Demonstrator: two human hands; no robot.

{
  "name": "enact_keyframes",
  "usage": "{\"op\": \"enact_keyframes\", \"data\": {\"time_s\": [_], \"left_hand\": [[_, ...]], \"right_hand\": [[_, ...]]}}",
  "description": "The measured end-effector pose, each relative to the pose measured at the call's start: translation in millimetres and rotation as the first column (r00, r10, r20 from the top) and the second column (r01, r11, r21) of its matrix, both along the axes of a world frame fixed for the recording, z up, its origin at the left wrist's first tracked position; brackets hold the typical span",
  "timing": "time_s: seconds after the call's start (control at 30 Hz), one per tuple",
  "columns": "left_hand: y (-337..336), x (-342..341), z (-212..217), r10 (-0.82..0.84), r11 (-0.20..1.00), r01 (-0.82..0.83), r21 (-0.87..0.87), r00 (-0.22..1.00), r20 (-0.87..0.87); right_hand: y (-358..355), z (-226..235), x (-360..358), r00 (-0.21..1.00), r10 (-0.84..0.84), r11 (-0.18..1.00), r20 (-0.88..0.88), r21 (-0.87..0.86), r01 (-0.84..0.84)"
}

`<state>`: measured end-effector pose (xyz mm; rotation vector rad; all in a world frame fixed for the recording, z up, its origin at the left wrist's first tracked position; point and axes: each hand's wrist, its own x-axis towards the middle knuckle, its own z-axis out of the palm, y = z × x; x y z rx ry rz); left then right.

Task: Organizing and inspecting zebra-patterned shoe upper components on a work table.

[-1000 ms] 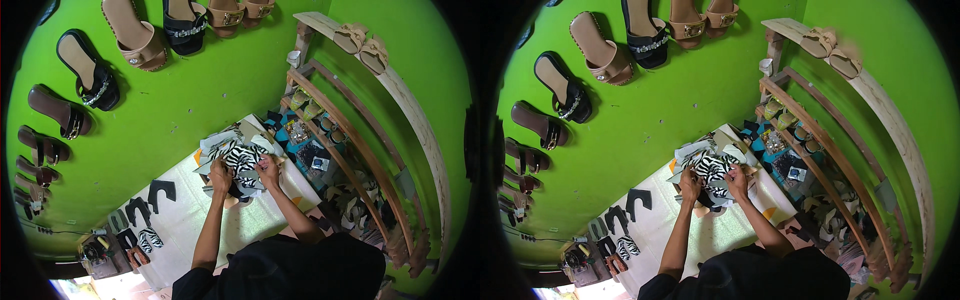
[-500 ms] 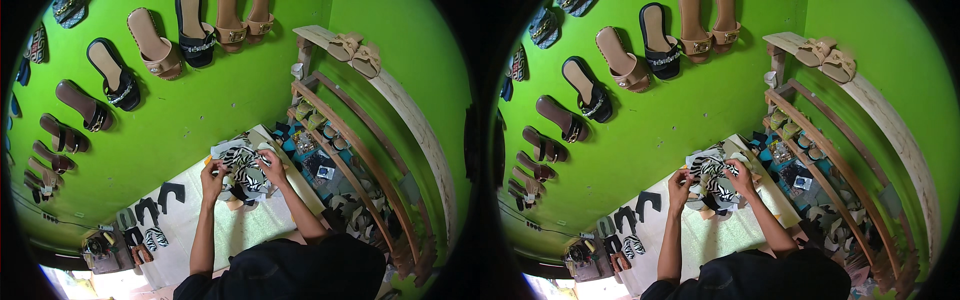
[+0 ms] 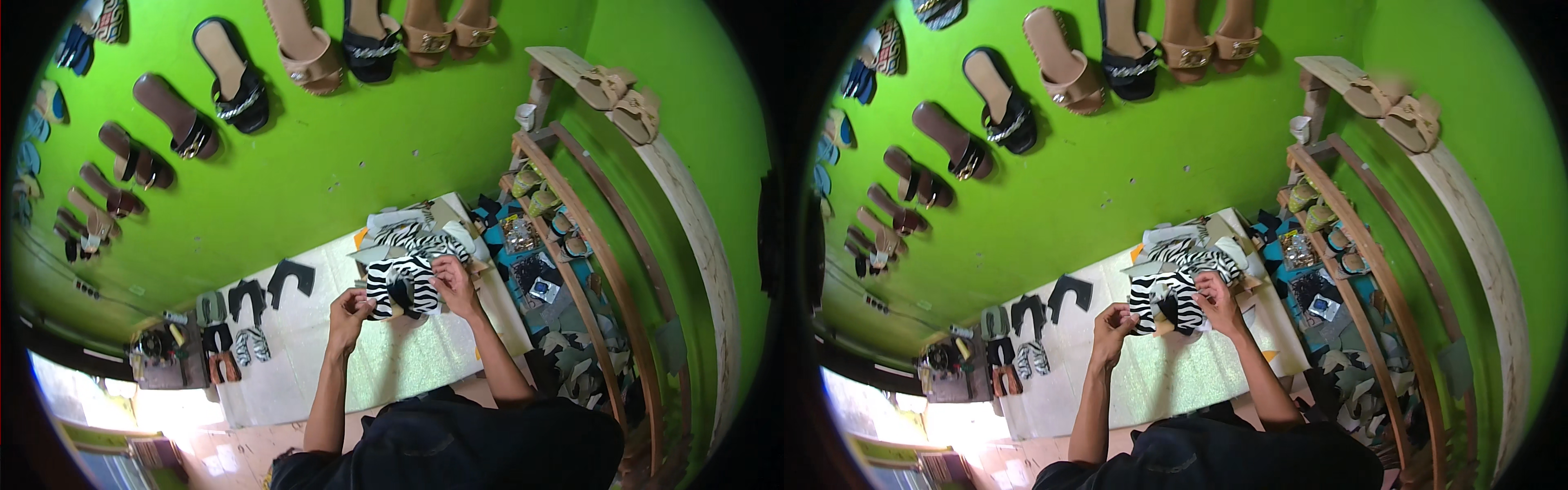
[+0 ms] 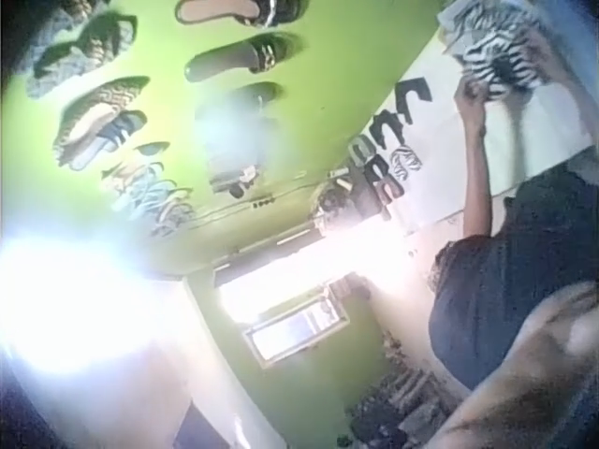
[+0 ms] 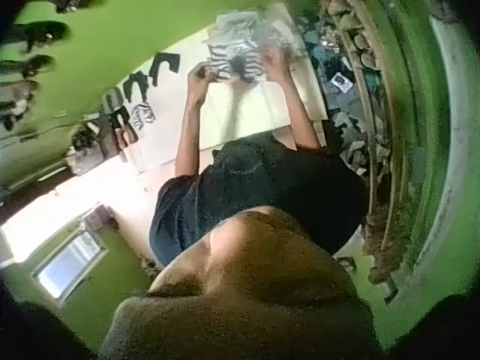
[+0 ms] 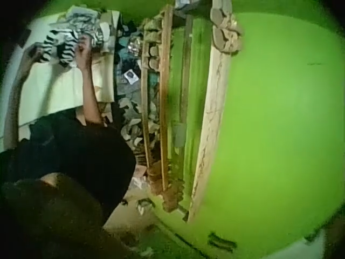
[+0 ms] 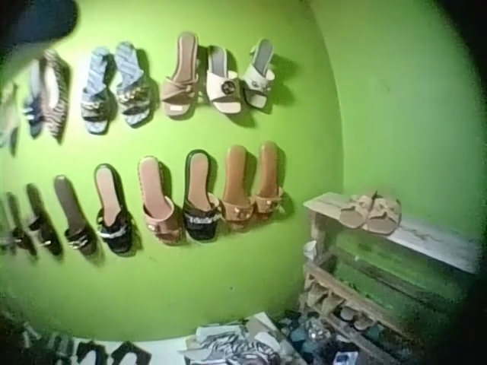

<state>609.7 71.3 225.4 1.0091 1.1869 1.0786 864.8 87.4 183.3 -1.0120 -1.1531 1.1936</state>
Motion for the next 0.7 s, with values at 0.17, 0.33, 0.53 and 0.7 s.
{"op": "enact_keyframes", "data": {"time_s": [0.17,0.33,0.53,0.7], "left_hand": [[-55,-39,-18,0.053,0.996,-0.053,-0.074,0.999,-0.007],[-108,-89,-24,0.132,0.985,-0.129,-0.116,0.991,0.018],[-175,-168,-28,0.227,0.970,-0.222,-0.098,0.973,0.043],[-238,-246,-39,0.256,0.966,-0.256,-0.013,0.966,-0.023]], "right_hand": [[-21,-19,-27,0.974,0.208,0.978,0.089,-0.041,-0.205],[-48,-15,-72,0.873,0.458,0.889,0.169,-0.076,-0.452],[-96,16,-158,0.817,0.528,0.849,0.232,-0.165,-0.502],[-140,16,-242,0.772,0.577,0.817,0.268,-0.171,-0.551]]}}
